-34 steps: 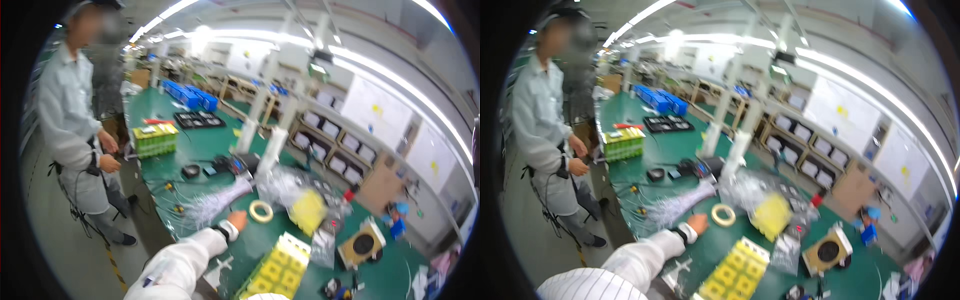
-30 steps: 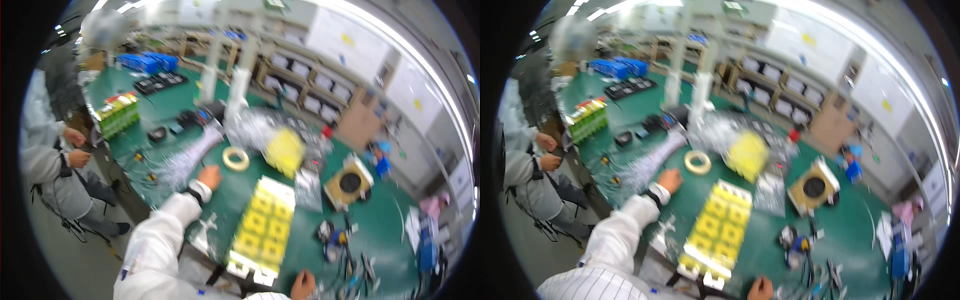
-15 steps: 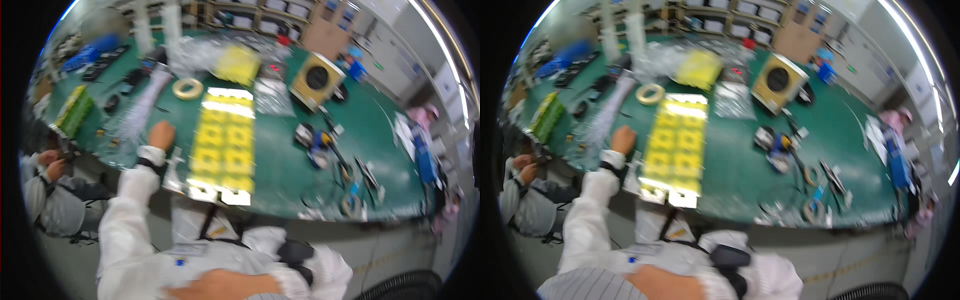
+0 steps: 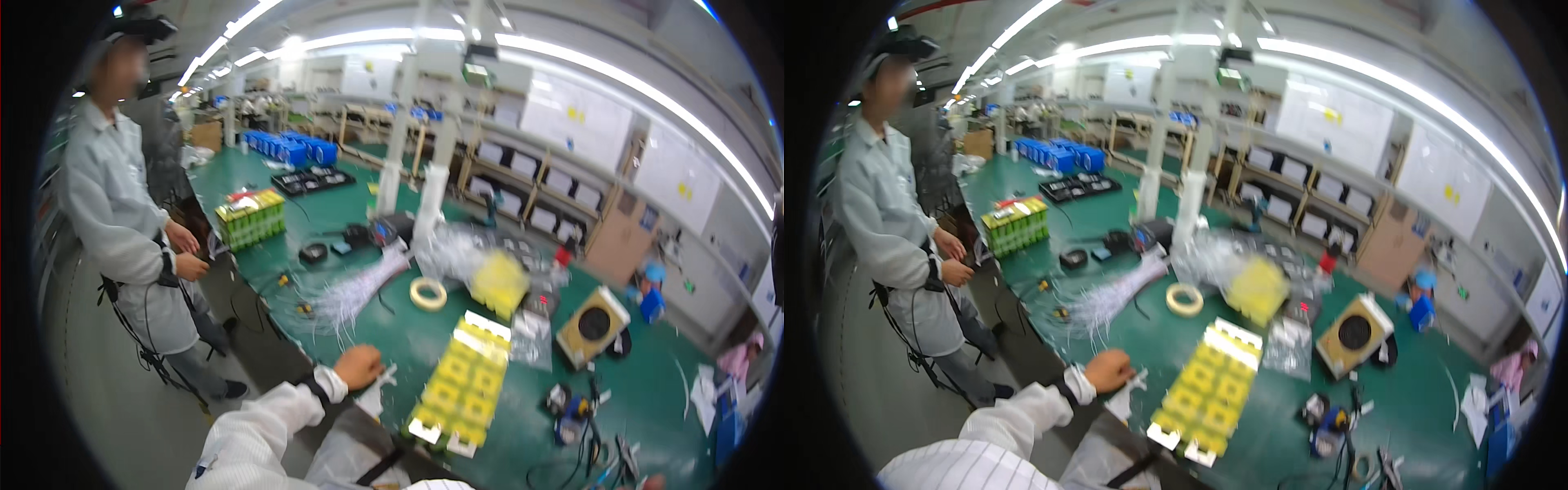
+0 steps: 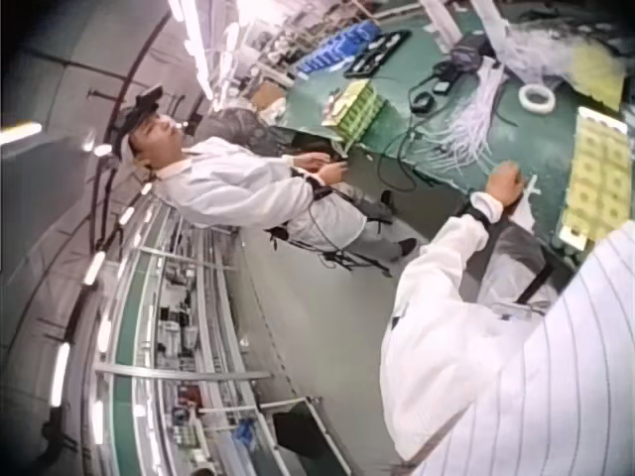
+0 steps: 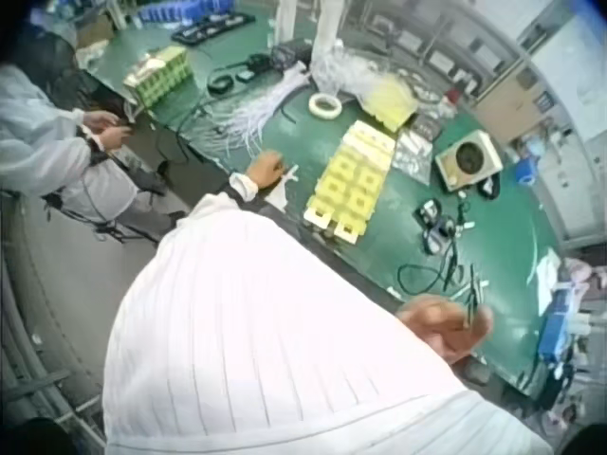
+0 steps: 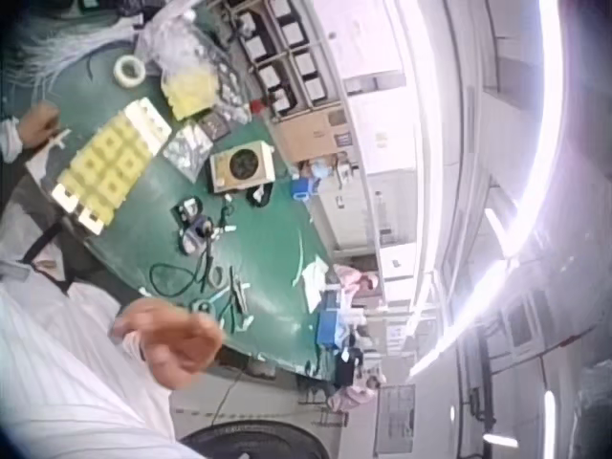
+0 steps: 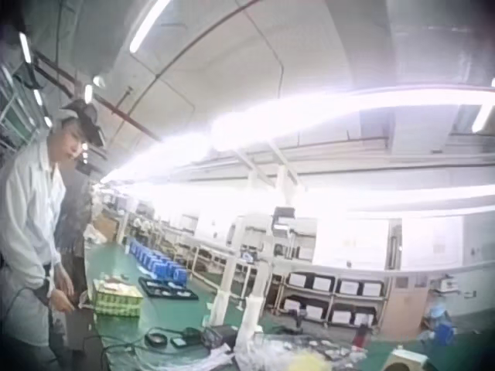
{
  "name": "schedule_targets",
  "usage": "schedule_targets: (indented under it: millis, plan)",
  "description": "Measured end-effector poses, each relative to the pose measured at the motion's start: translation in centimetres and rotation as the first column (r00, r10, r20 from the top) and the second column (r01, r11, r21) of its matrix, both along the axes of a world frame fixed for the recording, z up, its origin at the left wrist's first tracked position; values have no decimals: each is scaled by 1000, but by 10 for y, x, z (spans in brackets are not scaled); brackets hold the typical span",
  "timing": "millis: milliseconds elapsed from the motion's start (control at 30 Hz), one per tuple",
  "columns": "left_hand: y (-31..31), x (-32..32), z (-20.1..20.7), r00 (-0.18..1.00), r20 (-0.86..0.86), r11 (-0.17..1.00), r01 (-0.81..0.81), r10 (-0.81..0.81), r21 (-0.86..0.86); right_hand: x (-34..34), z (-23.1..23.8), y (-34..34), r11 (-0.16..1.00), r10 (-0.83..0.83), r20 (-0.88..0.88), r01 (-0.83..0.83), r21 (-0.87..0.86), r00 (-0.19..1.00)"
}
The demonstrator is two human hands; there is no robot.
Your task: Soldering wires and components to assemble battery packs on a factory workbench.
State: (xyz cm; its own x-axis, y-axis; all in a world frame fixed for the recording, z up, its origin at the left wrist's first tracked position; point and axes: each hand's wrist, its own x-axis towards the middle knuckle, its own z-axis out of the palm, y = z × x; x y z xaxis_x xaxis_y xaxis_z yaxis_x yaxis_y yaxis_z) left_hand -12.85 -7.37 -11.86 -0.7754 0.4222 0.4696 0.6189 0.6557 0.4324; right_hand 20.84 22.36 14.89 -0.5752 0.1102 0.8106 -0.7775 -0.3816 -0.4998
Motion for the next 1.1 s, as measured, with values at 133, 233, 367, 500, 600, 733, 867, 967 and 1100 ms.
schedule_targets:
  millis: [133, 233, 367, 500, 600, 733, 867, 967, 1100]
  plan:
    - [8, 3, -18, 997, 27, 984, -75, 72, 163, -30, -87, 88, 600, -694, 325, 766, -232, 642]
    - [-18, 20, -22, 985, 139, 959, -131, 98, 250, -33, -133, 94, 680, -643, 487, 733, 8, 591]
    - [-23, 29, -20, 972, 211, 913, -179, 107, 365, -30, -122, 82, 673, -674, 502, 731, 116, 542]
    - [9, 22, 2, 964, 263, 895, -153, 41, 420, -19, -53, 67, 515, -849, 19, 818, 256, 529]
    - [-2, 16, -8, 975, 218, 884, -131, 33, 449, -9, 21, 52, 466, -680, -451, 815, 344, 579]
    - [0, 14, -10, 964, 255, 926, -160, 72, 343, -14, 121, 44, 65, -494, -403, 494, 867, 771]
    - [20, 18, -9, 883, 408, 915, -339, 231, 216, -34, 114, 31, 47, -500, -499, 598, 800, 708]
    - [-19, 9, -40, 983, 173, 991, -77, 58, 105, -44, 100, 27, 126, -533, -545, 697, 705, 648]
    - [13, 9, -22, 951, 308, 903, -133, 1, 409, -9, 100, 7, -20, -568, -590, 707, 706, 573]
